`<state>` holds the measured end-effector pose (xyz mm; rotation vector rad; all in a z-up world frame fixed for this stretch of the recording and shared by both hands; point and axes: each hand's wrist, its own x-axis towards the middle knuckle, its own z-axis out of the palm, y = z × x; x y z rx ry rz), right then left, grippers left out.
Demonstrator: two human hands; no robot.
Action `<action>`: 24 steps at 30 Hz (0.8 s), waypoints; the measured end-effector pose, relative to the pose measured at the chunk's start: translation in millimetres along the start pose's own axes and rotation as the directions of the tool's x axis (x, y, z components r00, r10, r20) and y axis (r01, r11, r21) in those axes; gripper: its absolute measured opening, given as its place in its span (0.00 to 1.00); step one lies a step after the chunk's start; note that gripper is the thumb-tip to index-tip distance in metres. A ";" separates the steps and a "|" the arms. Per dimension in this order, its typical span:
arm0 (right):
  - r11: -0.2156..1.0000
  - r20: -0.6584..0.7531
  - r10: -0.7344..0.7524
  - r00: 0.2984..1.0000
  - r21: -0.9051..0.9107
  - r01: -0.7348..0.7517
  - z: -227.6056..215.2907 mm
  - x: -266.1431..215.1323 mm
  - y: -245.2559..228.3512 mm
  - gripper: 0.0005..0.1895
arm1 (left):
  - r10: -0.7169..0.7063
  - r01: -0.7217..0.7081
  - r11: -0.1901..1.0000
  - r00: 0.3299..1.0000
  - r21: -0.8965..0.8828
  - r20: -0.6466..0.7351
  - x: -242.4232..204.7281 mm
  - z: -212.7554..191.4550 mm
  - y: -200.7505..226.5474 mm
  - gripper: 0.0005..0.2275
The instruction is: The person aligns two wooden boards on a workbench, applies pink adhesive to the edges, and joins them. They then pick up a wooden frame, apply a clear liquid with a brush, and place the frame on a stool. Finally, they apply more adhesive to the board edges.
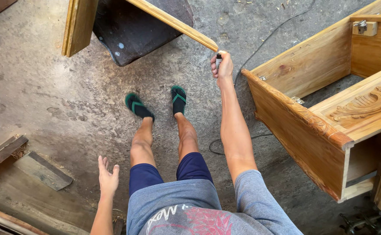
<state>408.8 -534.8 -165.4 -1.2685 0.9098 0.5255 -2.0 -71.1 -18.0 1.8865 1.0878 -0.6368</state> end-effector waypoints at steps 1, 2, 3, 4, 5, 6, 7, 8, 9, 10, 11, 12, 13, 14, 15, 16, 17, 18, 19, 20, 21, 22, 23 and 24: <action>1.000 -0.027 -0.001 1.000 -0.030 0.000 -3.7 -6.0 5.5 0.33 | -0.001 0.000 1.000 1.000 -0.015 -0.005 -4.5 -2.8 -2.4 0.39; 0.998 -0.053 -0.007 0.999 -0.062 0.004 -7.1 -14.4 12.5 0.38 | -0.021 0.021 1.000 1.000 -0.021 -0.016 -8.7 -6.2 -5.1 0.39; 1.000 -0.034 0.023 0.999 0.001 -0.023 -9.2 -25.9 21.7 0.40 | -0.041 0.041 0.999 0.999 -0.028 -0.026 -14.5 -11.2 -8.9 0.38; 0.997 -0.006 0.050 0.999 0.061 -0.049 -7.1 -36.8 31.5 0.42 | -0.061 0.060 0.997 0.997 -0.039 -0.042 -18.8 -15.5 -13.5 0.38; 0.990 0.005 0.118 0.993 0.078 -0.118 -3.8 -50.5 42.3 0.41 | -0.063 0.061 0.997 0.997 -0.042 -0.047 -23.3 -20.1 -18.9 0.38; 0.978 0.017 0.185 0.983 0.094 -0.186 2.7 -64.8 53.3 0.40 | -0.063 0.061 0.997 0.997 -0.045 -0.052 -27.5 -25.1 -25.2 0.38; 0.976 0.032 0.178 0.983 0.122 -0.181 11.8 -81.7 66.4 0.37 | -0.064 0.061 0.997 0.996 -0.048 -0.057 -27.3 -28.4 -30.9 0.37; 0.970 0.079 0.180 0.980 0.151 -0.190 35.9 -91.1 82.2 0.34 | -0.067 0.065 0.998 0.996 -0.027 -0.067 -26.4 -32.6 -36.3 0.37; 0.972 0.143 0.178 0.974 0.128 -0.197 64.4 -95.1 93.7 0.31 | -0.070 0.070 0.998 0.995 -0.005 -0.076 -24.7 -33.9 -41.7 0.37; 0.973 0.193 0.186 0.963 0.100 -0.208 92.6 -106.5 106.7 0.29 | -0.084 0.085 0.996 0.994 0.016 -0.073 -29.6 -38.9 -50.2 0.37; 0.973 0.243 0.194 0.951 0.072 -0.217 125.6 -117.5 118.3 0.26 | -0.100 0.100 0.995 0.992 0.002 -0.074 -32.9 -49.1 -59.6 0.37; 0.977 0.295 0.171 0.940 0.072 -0.200 160.9 -122.1 123.1 0.25 | -0.106 0.106 0.994 0.992 -0.016 -0.063 -30.3 -54.2 -66.9 0.37; 0.980 0.347 0.148 0.926 0.073 -0.184 200.4 -123.9 124.9 0.24 | -0.112 0.111 0.993 0.992 -0.034 -0.053 -28.9 -61.4 -74.7 0.37; 0.968 0.356 0.173 0.918 0.109 -0.225 240.0 -124.2 123.0 0.25 | -0.111 0.107 0.993 0.991 -0.049 -0.073 -30.2 -72.0 -84.2 0.37; 0.953 0.365 0.198 0.910 0.145 -0.266 279.8 -124.7 120.2 0.26 | -0.109 0.104 0.993 0.990 -0.062 -0.093 -32.2 -83.6 -93.6 0.36; 0.955 0.380 0.177 0.908 0.156 -0.251 310.7 -126.0 115.2 0.25 | -0.096 0.090 0.993 0.991 -0.071 -0.093 -28.0 -92.9 -100.4 0.36; 0.957 0.396 0.155 0.905 0.167 -0.237 337.1 -130.0 112.1 0.24 | -0.108 0.097 0.990 0.988 -0.098 -0.108 -26.3 -102.9 -107.2 0.36; 0.960 0.374 0.136 0.917 0.179 -0.216 354.0 -136.2 110.2 0.24 | -0.113 0.099 0.987 0.987 -0.124 -0.111 -25.2 -113.6 -114.9 0.36; 0.962 0.352 0.118 0.929 0.191 -0.194 368.7 -141.6 108.5 0.24 | -0.120 0.102 0.984 0.986 -0.149 -0.114 -24.9 -123.1 -121.6 0.36; 0.964 0.337 0.100 0.936 0.201 -0.175 382.3 -145.5 105.0 0.24 | -0.141 0.123 0.981 0.983 -0.148 -0.117 -24.4 -132.4 -125.7 0.36; 0.960 0.341 0.103 0.934 0.213 -0.183 389.1 -149.0 101.0 0.24 | -0.163 0.145 0.978 0.979 -0.147 -0.119 -24.3 -141.0 -129.3 0.36; 0.955 0.349 0.108 0.931 0.223 -0.195 395.4 -153.8 102.1 0.24 | -0.188 0.169 0.975 0.974 -0.146 -0.126 -24.8 -149.8 -134.2 0.37; 0.950 0.357 0.114 0.927 0.234 -0.207 400.4 -156.9 104.3 0.25 | -0.222 0.207 0.971 0.967 -0.120 -0.122 -23.2 -157.5 -138.6 0.37; 0.956 0.343 0.122 0.932 0.213 -0.203 396.4 -162.0 109.3 0.25 | -0.258 0.248 0.964 0.960 -0.092 -0.113 -23.6 -162.8 -142.6 0.37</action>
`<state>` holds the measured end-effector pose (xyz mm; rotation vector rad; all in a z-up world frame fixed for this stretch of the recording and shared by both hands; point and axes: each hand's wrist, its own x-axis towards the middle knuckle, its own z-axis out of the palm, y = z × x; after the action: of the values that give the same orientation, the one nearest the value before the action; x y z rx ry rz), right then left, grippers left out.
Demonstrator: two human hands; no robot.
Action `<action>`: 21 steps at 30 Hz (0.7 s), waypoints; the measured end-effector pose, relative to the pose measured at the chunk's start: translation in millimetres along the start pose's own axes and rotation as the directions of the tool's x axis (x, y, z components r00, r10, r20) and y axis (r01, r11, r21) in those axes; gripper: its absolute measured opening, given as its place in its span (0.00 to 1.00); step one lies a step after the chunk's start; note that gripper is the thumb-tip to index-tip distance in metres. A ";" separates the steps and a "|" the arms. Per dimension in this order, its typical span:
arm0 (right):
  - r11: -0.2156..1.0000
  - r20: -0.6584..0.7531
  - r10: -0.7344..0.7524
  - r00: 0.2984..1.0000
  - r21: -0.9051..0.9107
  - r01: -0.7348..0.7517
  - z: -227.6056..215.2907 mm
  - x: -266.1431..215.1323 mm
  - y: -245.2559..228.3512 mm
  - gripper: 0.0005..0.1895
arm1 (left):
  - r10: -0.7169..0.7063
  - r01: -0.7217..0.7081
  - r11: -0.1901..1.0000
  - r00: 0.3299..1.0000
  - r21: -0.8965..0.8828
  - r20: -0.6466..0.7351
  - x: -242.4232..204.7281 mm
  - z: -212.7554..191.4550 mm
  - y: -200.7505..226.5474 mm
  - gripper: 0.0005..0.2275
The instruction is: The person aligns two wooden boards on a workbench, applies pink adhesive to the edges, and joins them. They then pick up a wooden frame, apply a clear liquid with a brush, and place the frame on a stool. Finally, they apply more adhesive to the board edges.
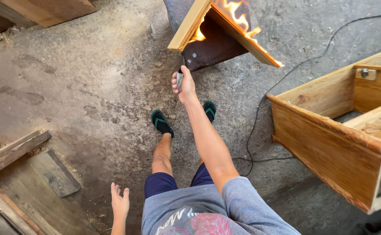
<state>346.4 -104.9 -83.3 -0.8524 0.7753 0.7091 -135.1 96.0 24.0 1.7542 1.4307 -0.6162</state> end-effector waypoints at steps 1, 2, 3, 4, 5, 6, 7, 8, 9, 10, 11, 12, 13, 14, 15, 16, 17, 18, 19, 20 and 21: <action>1.000 -0.017 0.003 1.000 -0.021 -0.003 -7.1 -9.0 8.1 0.24 | -0.037 0.037 0.999 0.999 0.034 0.004 1.9 -3.7 -2.5 0.37; 0.999 -0.039 0.016 0.999 -0.041 -0.017 -17.5 -25.0 21.4 0.24 | -0.013 0.012 0.999 1.000 0.040 0.015 -5.5 -9.8 -8.6 0.36; 0.982 -0.005 -0.049 0.999 -0.183 0.048 -32.3 -48.4 36.0 0.25 | 0.011 -0.013 0.999 1.000 0.046 0.027 -15.2 -16.1 -14.9 0.36; 0.939 0.052 -0.123 0.991 -0.317 0.133 -44.7 -68.8 47.1 0.26 | 0.054 -0.055 0.998 0.998 0.042 0.031 -10.8 -19.7 -14.3 0.36; 0.913 -0.013 -0.053 0.999 -0.406 0.043 -60.2 -97.5 61.2 0.27 | 0.047 -0.050 0.997 0.998 0.060 0.042 -11.7 -25.4 -14.8 0.37; 0.870 0.079 -0.112 0.991 -0.473 0.136 -77.5 -126.3 70.4 0.29 | 0.051 -0.055 0.996 0.997 0.074 0.051 -8.5 -29.3 -10.4 0.37; 0.815 -0.105 -0.105 0.989 -0.578 0.025 -97.3 -154.9 75.3 0.29 | 0.056 -0.061 0.994 0.997 0.088 0.060 -6.3 -33.8 -5.3 0.37; 0.896 -0.231 -0.128 0.965 -0.445 0.012 -116.4 -186.5 85.9 0.24 | 0.058 -0.060 0.997 0.997 0.052 0.049 -10.3 -41.0 -5.2 0.37; 0.898 -0.287 -0.200 0.937 -0.436 0.058 -139.3 -219.5 91.0 0.21 | 0.059 -0.060 0.998 0.998 0.015 0.038 -14.7 -47.6 -5.4 0.36; 0.720 -0.438 -0.243 0.865 -0.679 -0.142 -165.3 -259.9 94.5 0.26 | 0.062 -0.062 0.998 0.998 -0.022 0.026 -18.3 -52.8 -4.9 0.36; 0.373 -0.533 -0.342 0.774 -0.833 -0.408 -187.5 -292.2 94.7 0.35 | 0.070 -0.069 0.997 0.997 -0.032 0.013 -22.4 -57.1 -4.9 0.35; 0.376 -0.590 -0.250 0.768 -0.790 -0.484 -208.0 -326.2 96.8 0.40 | 0.074 -0.074 0.996 0.997 -0.043 -0.004 -26.9 -61.1 -5.7 0.34; 0.311 -0.622 -0.283 0.730 -0.779 -0.544 -225.9 -355.4 98.2 0.38 | 0.078 -0.079 0.996 0.997 -0.053 -0.021 -32.9 -64.5 -8.7 0.34; 0.236 -0.589 -0.267 0.763 -0.808 -0.540 -241.0 -377.2 96.9 0.39 | 0.094 -0.096 0.995 0.994 -0.038 -0.053 -36.1 -67.8 -12.5 0.33; 0.287 -0.624 -0.267 0.735 -0.779 -0.557 -253.5 -399.0 102.4 0.37 | 0.110 -0.113 0.993 0.990 -0.024 -0.085 -39.7 -70.6 -17.4 0.33; 0.335 -0.657 -0.266 0.705 -0.749 -0.572 -265.8 -414.6 101.7 0.35 | 0.124 -0.127 0.992 0.986 -0.011 -0.115 -47.7 -68.9 -23.4 0.32; 0.387 -0.658 -0.238 0.714 -0.739 -0.552 -273.2 -420.6 99.1 0.34 | 0.158 -0.162 0.987 0.978 -0.021 -0.139 -54.7 -66.5 -29.6 0.32; 0.429 -0.658 -0.206 0.725 -0.726 -0.537 -282.0 -426.5 99.4 0.33 | 0.181 -0.188 0.982 0.970 -0.031 -0.162 -66.6 -62.3 -42.0 0.31; 0.469 -0.654 -0.173 0.736 -0.712 -0.522 -295.2 -432.5 99.8 0.32 | 0.203 -0.214 0.976 0.961 -0.041 -0.186 -78.7 -57.2 -55.3 0.30; 0.354 -0.509 -0.321 0.799 -0.847 -0.397 -301.9 -432.2 99.3 0.32 | 0.231 -0.240 0.971 0.949 -0.017 -0.215 -93.1 -52.1 -70.6 0.28; 0.212 -0.332 -0.443 0.833 -0.941 -0.263 -308.4 -432.2 98.3 0.33 | 0.258 -0.264 0.965 0.935 0.009 -0.243 -106.8 -46.4 -86.2 0.26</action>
<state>-52.3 -419.6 100.0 -2.4328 0.6881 0.8280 -249.6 76.5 110.6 2.0108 1.3235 -0.2487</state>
